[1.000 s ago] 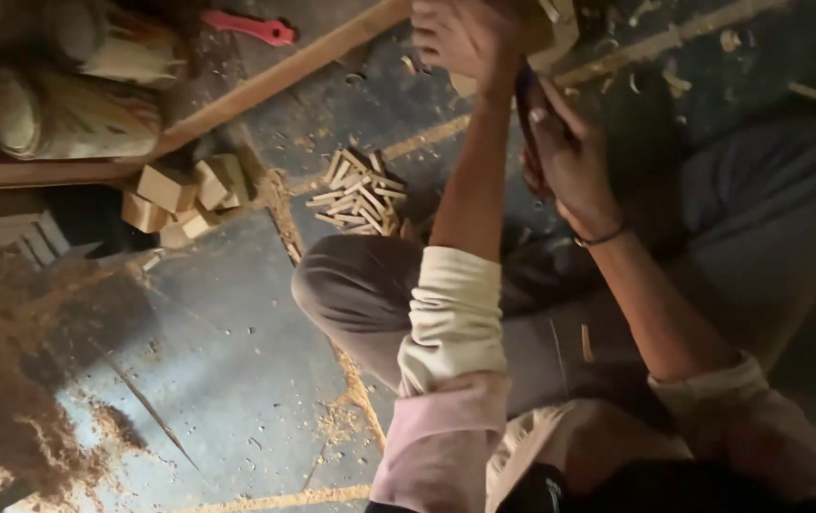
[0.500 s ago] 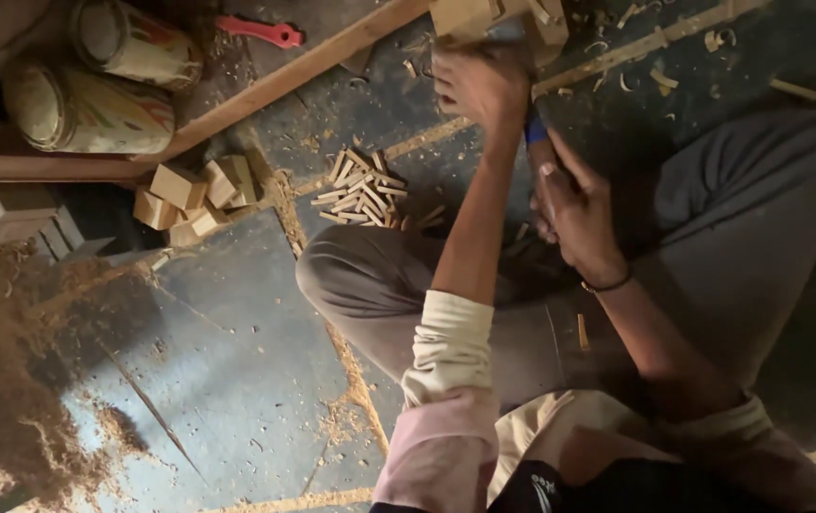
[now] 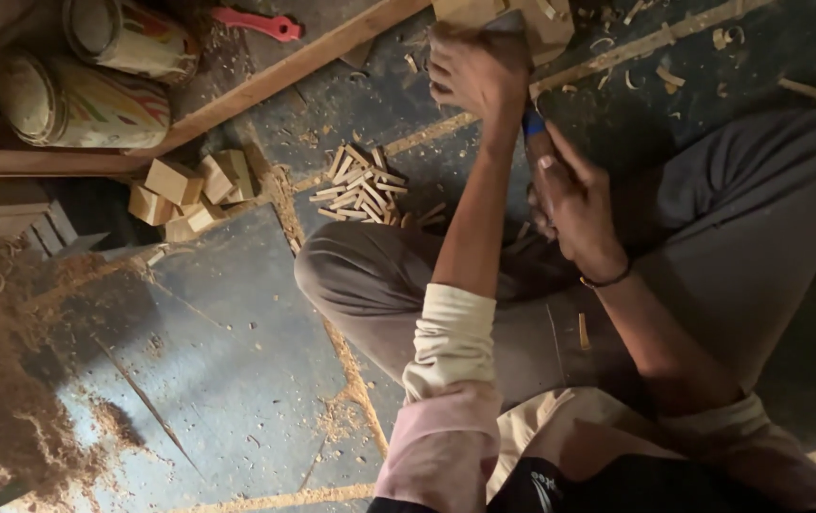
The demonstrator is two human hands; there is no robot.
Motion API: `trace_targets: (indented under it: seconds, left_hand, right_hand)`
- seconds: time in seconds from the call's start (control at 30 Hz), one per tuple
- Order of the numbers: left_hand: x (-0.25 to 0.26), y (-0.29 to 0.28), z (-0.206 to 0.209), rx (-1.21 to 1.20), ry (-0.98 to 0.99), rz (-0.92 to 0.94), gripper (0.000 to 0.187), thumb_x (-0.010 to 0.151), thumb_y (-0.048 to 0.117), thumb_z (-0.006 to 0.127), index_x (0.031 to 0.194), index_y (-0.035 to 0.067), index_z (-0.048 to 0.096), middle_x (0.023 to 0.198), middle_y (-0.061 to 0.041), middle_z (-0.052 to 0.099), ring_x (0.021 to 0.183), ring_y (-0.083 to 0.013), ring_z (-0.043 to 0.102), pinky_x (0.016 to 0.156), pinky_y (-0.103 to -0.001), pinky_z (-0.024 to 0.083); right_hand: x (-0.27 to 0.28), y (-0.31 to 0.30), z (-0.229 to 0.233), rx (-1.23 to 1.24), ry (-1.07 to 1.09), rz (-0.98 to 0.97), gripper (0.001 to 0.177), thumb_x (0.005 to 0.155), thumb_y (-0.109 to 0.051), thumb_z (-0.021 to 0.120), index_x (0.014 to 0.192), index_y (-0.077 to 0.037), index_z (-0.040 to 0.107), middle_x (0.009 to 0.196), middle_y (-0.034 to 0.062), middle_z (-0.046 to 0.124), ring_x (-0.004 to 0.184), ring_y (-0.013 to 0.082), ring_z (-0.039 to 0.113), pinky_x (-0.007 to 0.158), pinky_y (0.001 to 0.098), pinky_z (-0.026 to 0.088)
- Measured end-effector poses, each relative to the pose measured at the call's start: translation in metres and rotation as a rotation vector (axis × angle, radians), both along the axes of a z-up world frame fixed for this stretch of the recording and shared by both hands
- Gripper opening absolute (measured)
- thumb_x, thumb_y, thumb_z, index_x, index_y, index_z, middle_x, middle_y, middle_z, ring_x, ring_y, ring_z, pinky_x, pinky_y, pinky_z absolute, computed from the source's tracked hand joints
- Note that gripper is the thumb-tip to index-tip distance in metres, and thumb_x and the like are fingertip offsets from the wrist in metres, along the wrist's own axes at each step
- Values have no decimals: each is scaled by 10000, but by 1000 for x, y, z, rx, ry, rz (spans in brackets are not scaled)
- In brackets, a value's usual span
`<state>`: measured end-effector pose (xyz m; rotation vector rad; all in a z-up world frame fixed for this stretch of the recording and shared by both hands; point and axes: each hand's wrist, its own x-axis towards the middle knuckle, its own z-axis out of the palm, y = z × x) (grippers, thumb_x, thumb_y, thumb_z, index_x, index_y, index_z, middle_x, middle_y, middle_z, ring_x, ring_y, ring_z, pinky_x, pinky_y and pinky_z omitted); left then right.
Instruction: The person whittles and shapes wooden pegs using a chisel while sitting on the floor, handling the small wooden pieces one at a time.
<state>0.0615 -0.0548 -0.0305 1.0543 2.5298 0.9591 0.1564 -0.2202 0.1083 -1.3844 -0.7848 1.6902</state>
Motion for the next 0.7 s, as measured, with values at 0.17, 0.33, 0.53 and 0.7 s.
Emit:
trace_targets:
  seconds: [0.17,0.33,0.53,0.7]
  left_hand:
    - [-1,7,-26,4,50,19,891,906,477,609,1533,-62,277,1404,-267,496,1427,-424,416,1174,-566,302]
    - [-3,7,-2,-52,-25,2,1062,792,599,682,1503,-77,274,1380,-272,491,1332,-415,434,1113,-566,312]
    - [-10,24,3,-325,45,21,1079,618,497,768,1456,-2,306,1360,-200,484,1231,-350,477,999,-552,377]
    - [-5,58,-51,-172,330,130,628,905,440,624,1335,11,468,1262,-141,542,1232,-303,528,1068,-556,392]
  right_hand:
    - [-1,-3,0,29,-35,-2,505,1092,-174,520,1591,-133,455,717,37,573,476,70,449,411,232,363]
    - [-3,8,-4,-8,25,-29,505,1082,-182,521,1582,-136,469,702,23,557,467,64,433,401,229,349]
    - [-5,21,-6,-67,92,-52,503,1082,-199,544,1574,-115,485,673,17,543,461,70,417,411,249,343]
    - [-8,43,-16,-42,95,-33,491,1112,-260,553,1577,-106,525,691,-6,540,491,58,397,438,257,333]
